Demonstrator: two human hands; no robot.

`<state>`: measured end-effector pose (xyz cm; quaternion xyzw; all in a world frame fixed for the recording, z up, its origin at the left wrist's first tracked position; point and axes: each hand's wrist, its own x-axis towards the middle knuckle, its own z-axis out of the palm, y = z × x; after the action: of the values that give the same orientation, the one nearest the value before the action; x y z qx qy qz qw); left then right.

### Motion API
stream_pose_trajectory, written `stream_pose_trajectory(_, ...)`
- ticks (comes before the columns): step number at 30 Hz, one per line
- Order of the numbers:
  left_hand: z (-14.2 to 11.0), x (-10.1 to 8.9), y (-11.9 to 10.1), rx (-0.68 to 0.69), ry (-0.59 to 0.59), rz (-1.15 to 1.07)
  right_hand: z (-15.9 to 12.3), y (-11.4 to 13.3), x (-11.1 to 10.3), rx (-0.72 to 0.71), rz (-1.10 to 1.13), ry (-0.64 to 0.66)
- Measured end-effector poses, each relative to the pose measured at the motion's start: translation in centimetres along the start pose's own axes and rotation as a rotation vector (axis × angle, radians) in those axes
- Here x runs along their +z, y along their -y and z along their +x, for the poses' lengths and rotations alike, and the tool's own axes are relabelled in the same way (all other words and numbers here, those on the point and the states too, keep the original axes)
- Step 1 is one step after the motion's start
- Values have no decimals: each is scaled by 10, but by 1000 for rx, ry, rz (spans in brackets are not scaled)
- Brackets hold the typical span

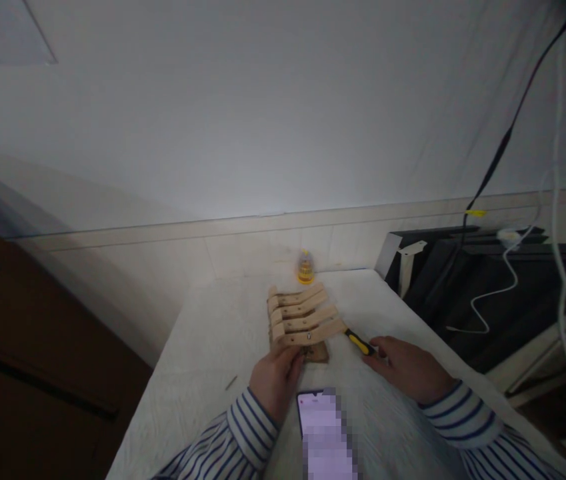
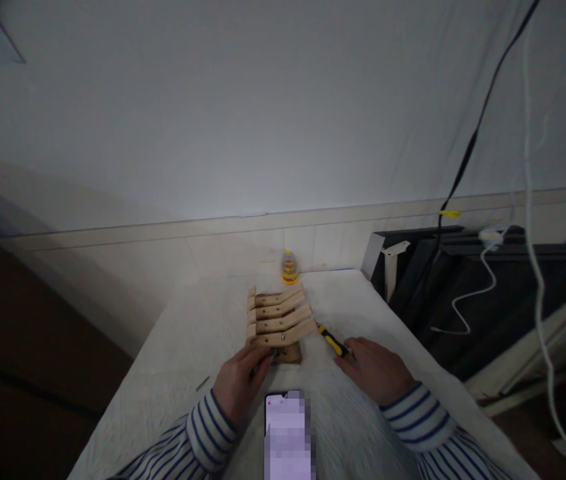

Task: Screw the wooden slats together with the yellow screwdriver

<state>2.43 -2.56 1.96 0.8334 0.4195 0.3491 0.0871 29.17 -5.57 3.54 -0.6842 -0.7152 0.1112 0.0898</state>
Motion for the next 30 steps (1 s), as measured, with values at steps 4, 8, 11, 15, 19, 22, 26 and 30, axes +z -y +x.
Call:
stream_pose_trajectory(4, -1, 8, 2, 136, -38, 156, 0, 2, 3, -5, 0, -6)
stream_pose_trajectory(8, -1, 9, 2, 295, -32, 260, 0, 2, 4, 0, 9, -8)
stream_pose_trajectory(11, -2, 10, 3, 378, 30, 326, 0, 0, 6, 6, 18, -11)
stream_pose_trajectory(15, -5, 12, 5, 412, 88, 423, 1, -4, 11, 30, 26, -21)
stream_pose_trajectory(19, -8, 15, 7, 379, 124, 486, 2, -7, 14, 43, 34, -21)
stream_pose_trajectory(22, -9, 16, 9, 357, 106, 498, 2, -7, 14, 53, 38, -16)
stream_pose_trajectory(26, -8, 19, 10, 355, 45, 486, 1, -7, 15, 73, 54, -26)
stream_pose_trajectory(30, -8, 19, 9, 341, 16, 490, 1, -10, 19, 87, 67, -26)
